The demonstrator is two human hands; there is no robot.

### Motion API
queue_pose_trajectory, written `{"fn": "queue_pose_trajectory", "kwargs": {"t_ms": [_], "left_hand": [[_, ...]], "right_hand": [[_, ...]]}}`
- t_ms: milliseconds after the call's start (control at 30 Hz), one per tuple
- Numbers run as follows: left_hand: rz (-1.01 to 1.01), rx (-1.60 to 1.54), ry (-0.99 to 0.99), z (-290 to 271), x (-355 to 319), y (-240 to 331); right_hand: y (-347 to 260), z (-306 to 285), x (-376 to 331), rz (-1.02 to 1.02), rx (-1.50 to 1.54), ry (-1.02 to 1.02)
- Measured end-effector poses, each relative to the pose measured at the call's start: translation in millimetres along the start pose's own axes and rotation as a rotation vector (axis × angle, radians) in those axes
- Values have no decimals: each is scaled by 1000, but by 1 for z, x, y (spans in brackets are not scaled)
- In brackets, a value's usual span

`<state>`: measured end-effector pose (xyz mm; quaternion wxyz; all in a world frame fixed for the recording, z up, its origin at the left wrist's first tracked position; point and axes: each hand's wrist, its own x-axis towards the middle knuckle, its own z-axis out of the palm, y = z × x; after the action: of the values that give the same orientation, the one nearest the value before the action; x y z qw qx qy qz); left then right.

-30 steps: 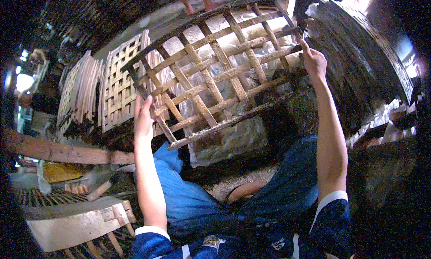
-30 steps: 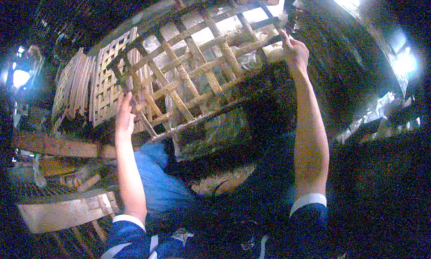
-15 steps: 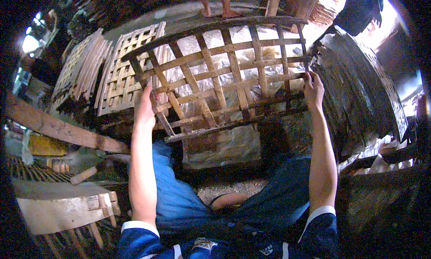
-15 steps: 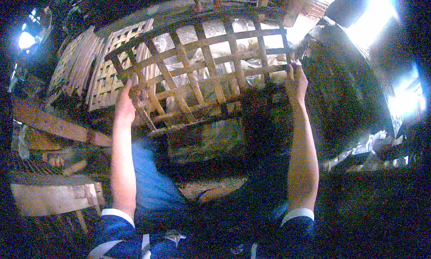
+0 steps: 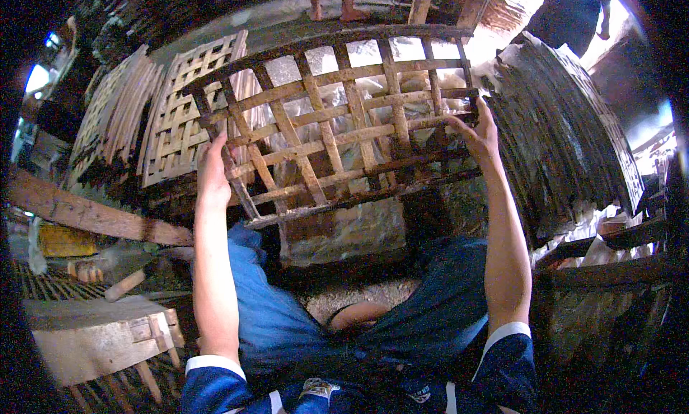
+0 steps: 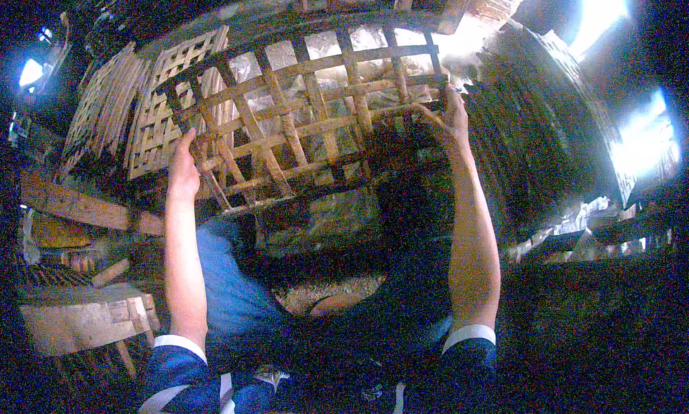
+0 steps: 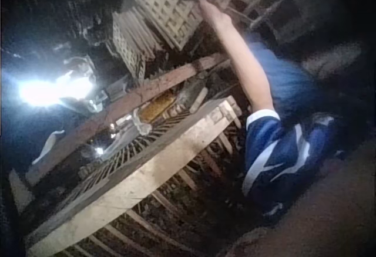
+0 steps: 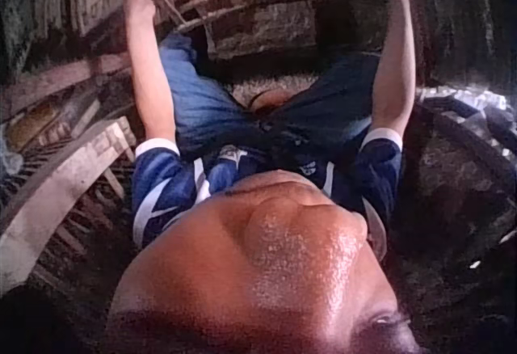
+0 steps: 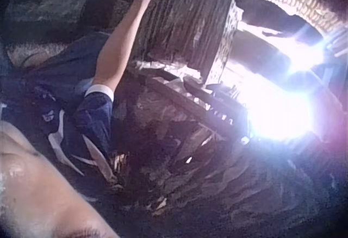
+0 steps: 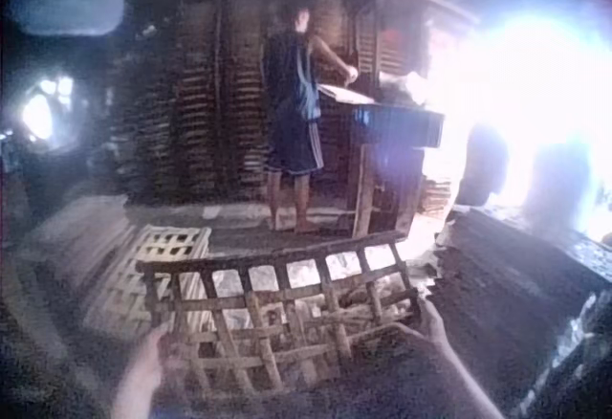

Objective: The person sits on the floor and assembles wooden lattice frames by hand. They pick up a frame, adjust the slats, and place it on a plastic-wrapped stack, repeating the process with additional frames.

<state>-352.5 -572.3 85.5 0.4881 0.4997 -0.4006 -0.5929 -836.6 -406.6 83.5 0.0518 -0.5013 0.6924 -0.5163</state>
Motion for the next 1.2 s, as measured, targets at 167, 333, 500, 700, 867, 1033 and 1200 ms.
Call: {"fn": "queue_pose_trajectory", "kwargs": {"t_ms": [167, 333, 500, 700, 867, 1033, 1200], "left_hand": [[-39, -54, 52, 16, -13, 7], [-52, 86, 30, -11, 17, -13], [-69, 28, -53, -3, 20, -21], [-86, -19, -4, 1, 3, -11], [-29, 52, -93, 17, -16, 5], [-77, 81, -178, 28, -43, 18], [73, 137, -107, 34, -44, 5]], "right_hand": [[-8, -3, -1, 114, -336, -113], [-15, 0, 0, 270, -204, -50], [13, -5, 2, 114, -267, 104], [20, 6, -6, -95, -461, 171], [65, -17, 5, 45, -516, 224], [44, -39, -6, 227, -479, 207], [51, -35, -4, 228, -658, 186]]}}
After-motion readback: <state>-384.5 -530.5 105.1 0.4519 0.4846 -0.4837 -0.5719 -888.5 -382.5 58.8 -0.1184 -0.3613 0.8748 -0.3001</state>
